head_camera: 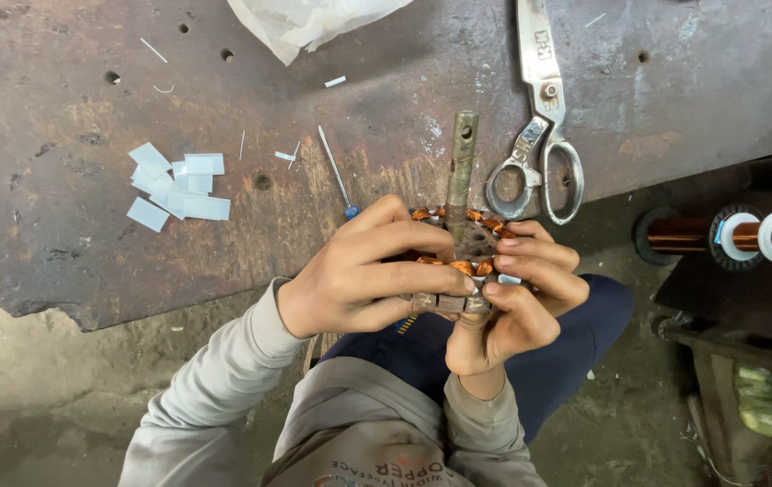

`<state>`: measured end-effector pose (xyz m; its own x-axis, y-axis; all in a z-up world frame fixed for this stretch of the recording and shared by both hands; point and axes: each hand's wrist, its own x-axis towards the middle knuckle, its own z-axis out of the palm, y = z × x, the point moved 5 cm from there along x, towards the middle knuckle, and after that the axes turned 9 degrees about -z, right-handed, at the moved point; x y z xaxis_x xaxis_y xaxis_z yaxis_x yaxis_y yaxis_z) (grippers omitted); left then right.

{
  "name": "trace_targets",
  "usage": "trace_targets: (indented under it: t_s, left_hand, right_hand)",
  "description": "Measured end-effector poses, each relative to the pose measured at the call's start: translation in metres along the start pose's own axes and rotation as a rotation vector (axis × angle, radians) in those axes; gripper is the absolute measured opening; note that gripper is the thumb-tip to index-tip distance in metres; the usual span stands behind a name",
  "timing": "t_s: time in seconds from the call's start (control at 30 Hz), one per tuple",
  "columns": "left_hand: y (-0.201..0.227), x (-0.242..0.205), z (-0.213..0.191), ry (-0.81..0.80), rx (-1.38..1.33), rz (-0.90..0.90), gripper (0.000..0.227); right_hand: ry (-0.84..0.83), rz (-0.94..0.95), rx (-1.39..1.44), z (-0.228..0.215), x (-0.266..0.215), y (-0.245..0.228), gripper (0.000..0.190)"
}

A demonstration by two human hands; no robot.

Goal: The person inserts small white insulating pieces into the slots of a circular motor stator with copper windings. They repeatedly pick up the pieces, place them into the slots, and adjust them by hand.

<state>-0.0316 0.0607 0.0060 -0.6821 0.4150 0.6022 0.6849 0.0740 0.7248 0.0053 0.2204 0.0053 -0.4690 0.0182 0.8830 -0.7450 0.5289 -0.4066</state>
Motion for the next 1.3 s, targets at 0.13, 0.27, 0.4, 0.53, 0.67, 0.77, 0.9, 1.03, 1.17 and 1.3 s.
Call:
trace_targets:
  t_s: [0.13, 0.27, 0.4, 0.53, 0.67, 0.77, 0.9, 1.03, 1.17, 1.3]
  left_hand:
    - [-0.002, 0.001, 0.001, -0.009, -0.009, -0.011, 0.035]
    - [-0.005, -0.002, -0.001, 0.017, 0.001, -0.021, 0.031]
    - [-0.012, -0.004, -0.006, 0.09, -0.038, -0.088, 0.035]
    - [-0.029, -0.014, -0.006, 0.323, -0.249, -0.305, 0.034]
    - [-0.041, -0.022, -0.007, 0.604, -0.42, -0.502, 0.039]
    - [-0.041, -0.017, -0.011, 0.666, -0.485, -0.482, 0.044]
    - [-0.042, -0.012, -0.013, 0.692, -0.478, -0.512, 0.043]
    - [-0.03, -0.02, -0.016, 0.827, -0.197, -0.434, 0.039]
    - [0.006, -0.048, -0.042, 0.95, 0.368, -0.447, 0.03]
    - [0.024, -0.084, -0.073, 0.93, 0.78, -0.601, 0.024]
  right_hand:
    - [-0.015, -0.001, 0.053, -0.002, -0.004, 0.002, 0.024]
    - [-0.045, -0.065, 0.068, -0.001, 0.0, 0.002, 0.023]
    - [-0.149, -0.041, 0.112, 0.004, 0.023, -0.001, 0.024]
    - [-0.342, 0.031, 0.146, 0.021, 0.048, 0.013, 0.038]
    - [-0.487, 0.059, 0.273, 0.052, 0.067, 0.034, 0.05]
    - [-0.546, -0.026, 0.239, 0.064, 0.077, 0.034, 0.053]
    - [-0.425, 0.061, 0.145, 0.042, 0.062, 0.039, 0.042]
    - [-0.212, 0.275, -0.21, -0.012, 0.029, 0.066, 0.028]
    - [-0.344, 0.127, -0.395, -0.027, 0.011, 0.079, 0.024]
    - [-0.38, 0.109, -0.472, -0.029, 0.001, 0.08, 0.025]
